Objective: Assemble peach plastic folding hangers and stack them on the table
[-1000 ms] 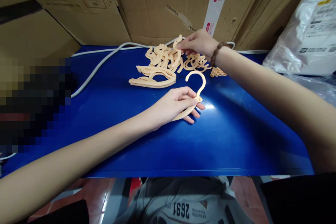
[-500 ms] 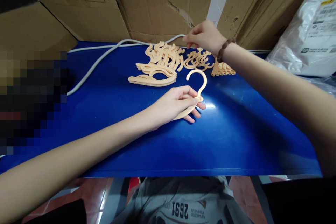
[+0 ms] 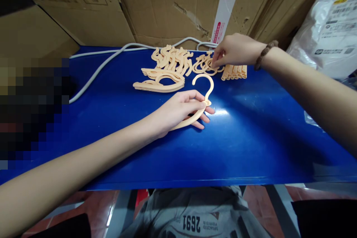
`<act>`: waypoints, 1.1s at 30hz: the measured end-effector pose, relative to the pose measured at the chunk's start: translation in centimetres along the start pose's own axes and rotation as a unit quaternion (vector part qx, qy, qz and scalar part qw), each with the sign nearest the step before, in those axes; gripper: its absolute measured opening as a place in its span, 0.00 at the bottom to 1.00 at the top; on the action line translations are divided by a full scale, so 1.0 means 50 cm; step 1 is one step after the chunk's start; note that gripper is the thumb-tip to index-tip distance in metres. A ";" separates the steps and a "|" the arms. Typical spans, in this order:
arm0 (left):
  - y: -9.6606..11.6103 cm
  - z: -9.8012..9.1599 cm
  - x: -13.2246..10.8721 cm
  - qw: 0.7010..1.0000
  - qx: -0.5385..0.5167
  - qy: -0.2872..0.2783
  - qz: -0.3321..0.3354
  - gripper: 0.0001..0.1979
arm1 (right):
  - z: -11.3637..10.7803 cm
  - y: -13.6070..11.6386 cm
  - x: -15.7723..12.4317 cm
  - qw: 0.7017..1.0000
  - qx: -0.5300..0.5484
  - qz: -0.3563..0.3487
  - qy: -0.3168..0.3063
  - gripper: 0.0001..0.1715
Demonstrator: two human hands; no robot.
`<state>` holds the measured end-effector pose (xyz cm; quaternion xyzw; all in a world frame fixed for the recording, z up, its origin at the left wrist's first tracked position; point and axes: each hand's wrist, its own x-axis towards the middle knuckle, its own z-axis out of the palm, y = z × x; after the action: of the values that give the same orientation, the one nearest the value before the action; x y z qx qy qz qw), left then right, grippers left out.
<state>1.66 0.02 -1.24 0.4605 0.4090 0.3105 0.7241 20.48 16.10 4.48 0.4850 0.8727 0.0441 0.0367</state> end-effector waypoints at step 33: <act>-0.001 -0.002 -0.001 1.000 -0.004 -0.012 0.005 0.04 | -0.028 0.086 -0.085 0.984 0.005 0.168 0.052 0.21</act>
<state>1.56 -0.01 -1.26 0.4637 0.3966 0.3101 0.7290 26.18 14.69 6.42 0.6222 0.7795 0.0702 -0.0194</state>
